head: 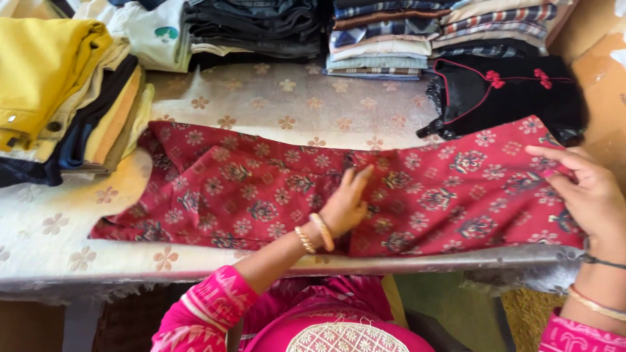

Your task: Folding a red patterned shirt on a table next to stacks of other garments.

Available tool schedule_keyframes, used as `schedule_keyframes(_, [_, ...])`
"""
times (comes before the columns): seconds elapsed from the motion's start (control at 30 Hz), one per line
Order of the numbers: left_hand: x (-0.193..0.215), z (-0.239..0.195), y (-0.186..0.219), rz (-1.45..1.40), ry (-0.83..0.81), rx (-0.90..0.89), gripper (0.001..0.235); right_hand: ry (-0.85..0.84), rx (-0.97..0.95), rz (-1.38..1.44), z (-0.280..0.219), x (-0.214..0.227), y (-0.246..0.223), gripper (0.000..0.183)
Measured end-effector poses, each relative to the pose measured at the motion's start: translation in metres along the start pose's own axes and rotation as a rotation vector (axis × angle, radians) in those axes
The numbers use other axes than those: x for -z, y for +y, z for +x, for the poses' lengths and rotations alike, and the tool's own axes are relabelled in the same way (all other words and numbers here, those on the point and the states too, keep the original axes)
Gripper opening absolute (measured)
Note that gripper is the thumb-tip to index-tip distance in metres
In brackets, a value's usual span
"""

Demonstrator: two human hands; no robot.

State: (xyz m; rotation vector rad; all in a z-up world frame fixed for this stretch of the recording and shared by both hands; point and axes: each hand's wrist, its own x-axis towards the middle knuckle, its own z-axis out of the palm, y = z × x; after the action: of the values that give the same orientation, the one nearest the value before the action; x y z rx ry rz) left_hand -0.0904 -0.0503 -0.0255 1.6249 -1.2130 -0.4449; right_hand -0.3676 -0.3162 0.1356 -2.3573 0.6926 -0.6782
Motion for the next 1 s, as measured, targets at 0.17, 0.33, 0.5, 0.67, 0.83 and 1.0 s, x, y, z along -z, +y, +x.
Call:
schedule_keyframes(0.17, [-0.064, 0.012, -0.003, -0.019, -0.001, -0.131, 0.085, -0.01, -0.103, -0.016, -0.01, 0.027, 0.079, 0.054])
schedule_keyframes(0.33, [-0.065, 0.018, 0.007, 0.054, -0.08, -0.051, 0.092, -0.075, -0.142, -0.265, -0.03, 0.003, 0.11, 0.051])
schedule_keyframes(0.5, [-0.039, 0.024, 0.019, -0.073, -0.205, 0.044, 0.095, 0.086, 0.051, -0.572, -0.035, -0.04, 0.038, 0.04])
schedule_keyframes(0.67, [-0.011, 0.036, 0.008, -0.108, -0.114, -0.272, 0.096, -0.084, 0.307, -0.386, -0.019, -0.09, 0.0, 0.039])
schedule_keyframes(0.83, [0.036, 0.024, 0.004, -0.047, -0.072, -0.374, 0.097, -0.125, 0.35, -0.375, -0.014, -0.126, -0.002, 0.047])
schedule_keyframes(1.0, [0.039, -0.005, -0.056, -0.072, -0.154, -0.024, 0.095, -0.216, 0.244, -0.395, -0.017, -0.143, 0.015, 0.051])
